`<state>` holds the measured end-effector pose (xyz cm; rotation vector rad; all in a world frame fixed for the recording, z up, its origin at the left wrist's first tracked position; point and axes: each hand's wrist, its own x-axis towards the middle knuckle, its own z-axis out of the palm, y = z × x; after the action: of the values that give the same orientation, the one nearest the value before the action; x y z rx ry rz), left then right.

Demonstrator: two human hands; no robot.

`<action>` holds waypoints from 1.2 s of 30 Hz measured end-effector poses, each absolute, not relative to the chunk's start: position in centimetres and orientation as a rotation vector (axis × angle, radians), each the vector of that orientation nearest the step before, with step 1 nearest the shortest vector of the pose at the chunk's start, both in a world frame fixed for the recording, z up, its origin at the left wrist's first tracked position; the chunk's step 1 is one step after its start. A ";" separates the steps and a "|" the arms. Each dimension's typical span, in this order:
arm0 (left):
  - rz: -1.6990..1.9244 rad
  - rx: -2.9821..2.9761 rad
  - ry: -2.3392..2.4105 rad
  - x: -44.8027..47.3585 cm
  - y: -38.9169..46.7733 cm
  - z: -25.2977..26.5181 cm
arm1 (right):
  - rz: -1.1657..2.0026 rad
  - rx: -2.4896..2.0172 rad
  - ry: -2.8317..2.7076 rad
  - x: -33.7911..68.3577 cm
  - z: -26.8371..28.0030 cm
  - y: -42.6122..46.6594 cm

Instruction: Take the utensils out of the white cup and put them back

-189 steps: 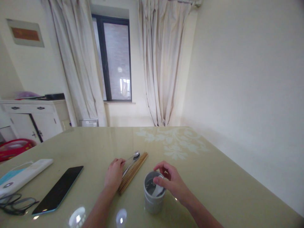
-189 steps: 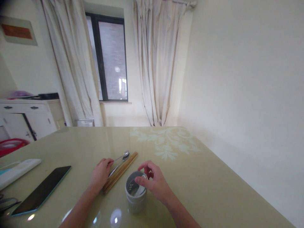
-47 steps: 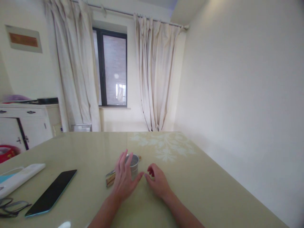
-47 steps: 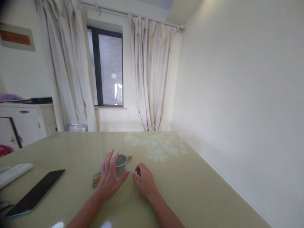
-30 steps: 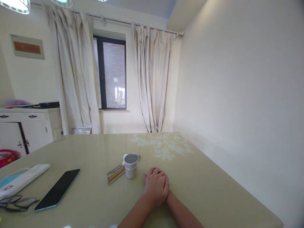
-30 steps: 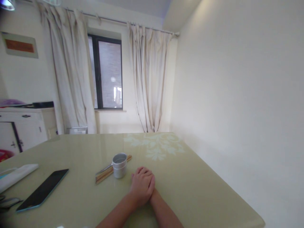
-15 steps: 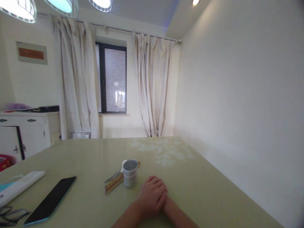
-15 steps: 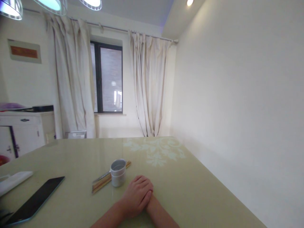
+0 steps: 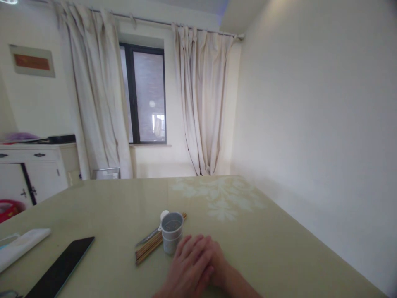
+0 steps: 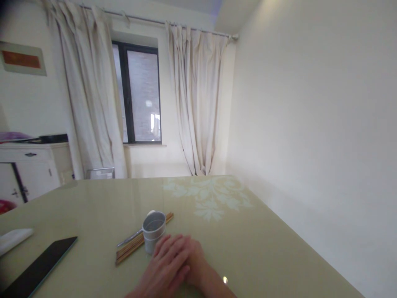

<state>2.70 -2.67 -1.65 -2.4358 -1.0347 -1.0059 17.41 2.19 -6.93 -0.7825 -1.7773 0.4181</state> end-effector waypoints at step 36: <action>-0.745 -2.639 -1.939 -1.7 -1.7 0.6 | 0.710 -0.841 -1.602 20.4 1.0 1.5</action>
<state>-1.70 -1.67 0.62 -2.6391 -1.9387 -0.7455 20.36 1.54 0.96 -0.8409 -1.6019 0.7097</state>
